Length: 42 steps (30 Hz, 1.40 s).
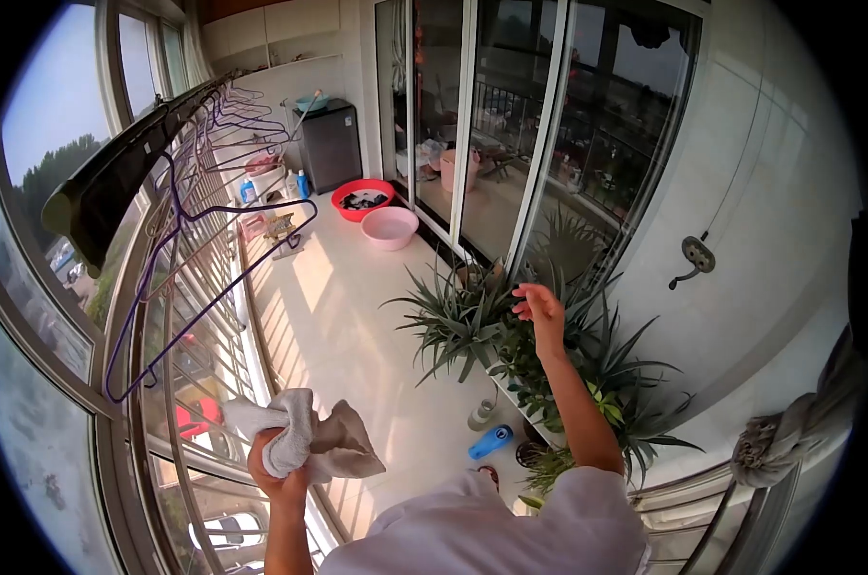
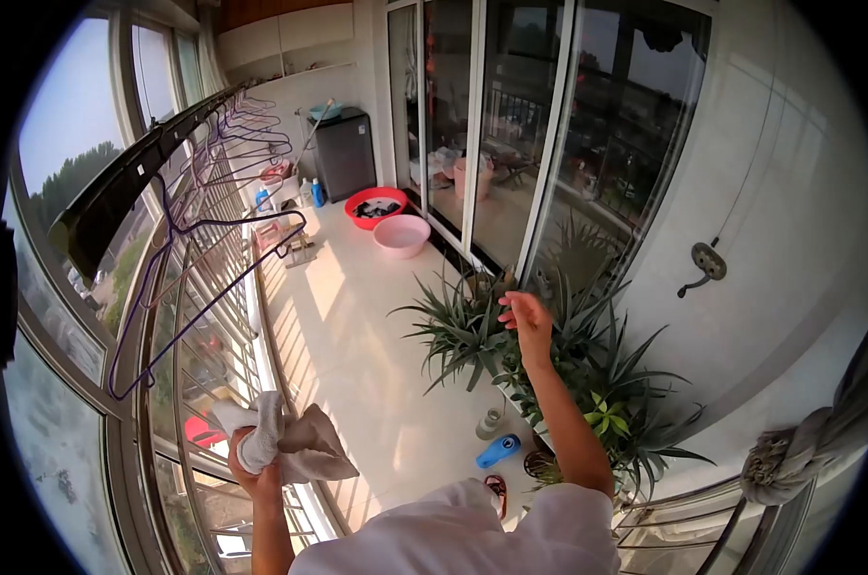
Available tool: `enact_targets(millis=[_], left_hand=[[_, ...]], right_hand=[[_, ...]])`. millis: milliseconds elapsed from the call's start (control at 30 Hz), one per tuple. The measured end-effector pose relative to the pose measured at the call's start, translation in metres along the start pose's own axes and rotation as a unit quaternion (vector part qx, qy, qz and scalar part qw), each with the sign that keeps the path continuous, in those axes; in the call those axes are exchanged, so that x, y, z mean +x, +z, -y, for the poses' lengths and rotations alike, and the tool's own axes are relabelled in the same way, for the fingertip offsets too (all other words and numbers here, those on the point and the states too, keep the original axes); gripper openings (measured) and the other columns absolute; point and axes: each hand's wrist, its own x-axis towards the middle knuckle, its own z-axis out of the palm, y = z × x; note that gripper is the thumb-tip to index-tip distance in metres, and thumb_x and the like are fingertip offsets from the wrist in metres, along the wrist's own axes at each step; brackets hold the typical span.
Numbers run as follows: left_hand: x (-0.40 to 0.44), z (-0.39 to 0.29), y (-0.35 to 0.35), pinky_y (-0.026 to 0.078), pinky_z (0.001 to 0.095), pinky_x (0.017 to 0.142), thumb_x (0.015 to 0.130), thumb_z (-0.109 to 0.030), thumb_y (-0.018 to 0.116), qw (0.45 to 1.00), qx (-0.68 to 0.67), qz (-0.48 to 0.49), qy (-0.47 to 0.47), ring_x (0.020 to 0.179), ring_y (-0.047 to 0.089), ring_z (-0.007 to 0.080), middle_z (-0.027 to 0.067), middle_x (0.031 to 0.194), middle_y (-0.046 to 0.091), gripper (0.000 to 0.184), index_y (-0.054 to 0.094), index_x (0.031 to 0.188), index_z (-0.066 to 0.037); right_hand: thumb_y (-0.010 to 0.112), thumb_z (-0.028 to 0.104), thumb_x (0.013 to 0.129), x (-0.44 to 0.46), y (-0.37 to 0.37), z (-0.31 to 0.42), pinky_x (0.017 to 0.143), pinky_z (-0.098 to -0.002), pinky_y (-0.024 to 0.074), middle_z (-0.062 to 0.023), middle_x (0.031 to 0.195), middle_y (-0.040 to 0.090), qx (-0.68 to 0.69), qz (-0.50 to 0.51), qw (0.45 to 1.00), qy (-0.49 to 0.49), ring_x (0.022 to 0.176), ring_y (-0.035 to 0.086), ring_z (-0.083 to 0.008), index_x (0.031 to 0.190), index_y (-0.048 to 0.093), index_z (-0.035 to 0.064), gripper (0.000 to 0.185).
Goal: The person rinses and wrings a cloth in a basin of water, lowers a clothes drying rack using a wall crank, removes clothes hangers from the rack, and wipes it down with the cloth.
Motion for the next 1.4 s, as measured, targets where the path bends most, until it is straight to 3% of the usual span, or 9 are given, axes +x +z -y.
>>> enact_targets(millis=[100,233,400,600,800,1000,1100,1200,1400], left_hand=[[-0.026,0.049,0.012,0.041,0.0265,0.08,0.074,-0.008,0.064,0.996,-0.036,-0.043,-0.072,0.084,0.054,0.0135,0.0053,0.091,0.057,0.03,0.055,0.1,0.002],[-0.039,0.086,0.025,0.041,0.029,0.086,0.079,-0.004,0.063,0.976,-0.089,-0.102,-0.173,0.091,0.054,0.0151,0.0073,0.102,0.058,0.032,0.052,0.109,0.002],[-0.029,0.102,0.074,0.045,0.0325,0.086,0.087,-0.009,0.056,0.952,-0.08,-0.164,-0.247,0.098,0.055,0.0202,0.0123,0.112,0.057,0.034,0.05,0.118,0.004],[-0.019,0.13,0.176,0.047,0.034,0.086,0.09,-0.016,0.056,0.958,-0.107,-0.124,-0.234,0.101,0.056,0.0215,0.0128,0.116,0.056,0.036,0.051,0.121,0.001],[-0.019,0.128,0.293,0.046,0.0314,0.084,0.086,-0.01,0.059,0.95,-0.136,-0.079,-0.271,0.096,0.057,0.0194,0.0116,0.11,0.058,0.033,0.052,0.116,0.003],[-0.021,0.124,0.349,0.045,0.0313,0.085,0.086,-0.011,0.061,0.95,-0.12,-0.053,-0.284,0.096,0.056,0.0187,0.0114,0.109,0.058,0.034,0.052,0.115,0.003],[-0.018,0.127,0.363,0.045,0.0302,0.084,0.086,-0.01,0.06,0.951,-0.144,-0.025,-0.273,0.094,0.057,0.0172,0.0107,0.105,0.06,0.03,0.054,0.112,0.003],[-0.015,0.121,0.372,0.045,0.0264,0.08,0.084,-0.004,0.06,0.956,-0.125,-0.041,-0.261,0.088,0.058,0.0136,0.0066,0.098,0.062,0.025,0.056,0.108,0.002],[-0.009,0.115,0.4,0.047,0.0255,0.074,0.08,-0.005,0.065,0.956,-0.081,-0.01,-0.281,0.082,0.057,0.0102,0.0023,0.09,0.062,0.025,0.058,0.104,-0.002]], right_hand=[[0.056,0.024,0.09,0.041,-0.132,-0.042,0.056,-0.0229,0.0472,-0.0071,0.091,0.066,0.069,-0.205,0.971,0.105,0.067,0.061,-0.0123,0.101,0.062,0.0059,0.022],[0.056,0.023,0.088,0.079,-0.315,-0.079,0.056,-0.025,0.0469,-0.0069,0.092,0.065,0.055,-0.357,0.928,0.093,0.073,0.062,-0.0157,0.103,0.059,0.0075,0.021],[0.058,0.026,0.084,0.107,-0.438,-0.085,0.057,-0.0295,0.0444,-0.0042,0.08,0.059,-0.011,-0.532,0.841,0.096,0.068,0.058,-0.017,0.094,0.057,0.008,0.021],[0.062,0.035,0.082,0.156,-0.529,-0.128,0.067,-0.0408,0.0479,-0.0092,0.099,0.054,-0.043,-0.543,0.812,0.212,0.09,0.056,-0.0246,0.107,0.053,0.0057,0.039],[0.062,0.041,0.083,0.194,-0.574,-0.17,0.075,-0.0424,0.0492,-0.0103,0.1,0.055,0.159,-0.522,0.808,0.223,0.09,0.057,-0.0262,0.105,0.051,0.0046,0.043],[0.062,0.029,0.086,0.157,-0.593,-0.165,0.058,-0.0279,0.0477,-0.0039,0.073,0.06,0.3,-0.443,0.833,0.14,0.066,0.058,-0.0145,0.078,0.054,0.0079,0.023],[0.054,0.033,0.09,0.12,-0.637,-0.128,0.052,-0.0251,0.045,-0.0014,0.068,0.059,0.303,-0.496,0.811,0.068,0.058,0.054,-0.0126,0.079,0.055,0.0089,0.027],[0.037,0.038,0.094,0.116,-0.681,-0.083,0.049,-0.025,0.0412,-0.0001,0.068,0.053,0.363,-0.433,0.825,0.006,0.055,0.05,-0.0118,0.08,0.049,0.0092,0.034],[0.04,0.032,0.095,0.162,-0.717,-0.034,0.046,-0.0221,0.0365,-0.0018,0.075,0.048,0.23,-0.382,0.89,-0.095,0.055,0.041,-0.0105,0.088,0.048,0.007,0.027]])
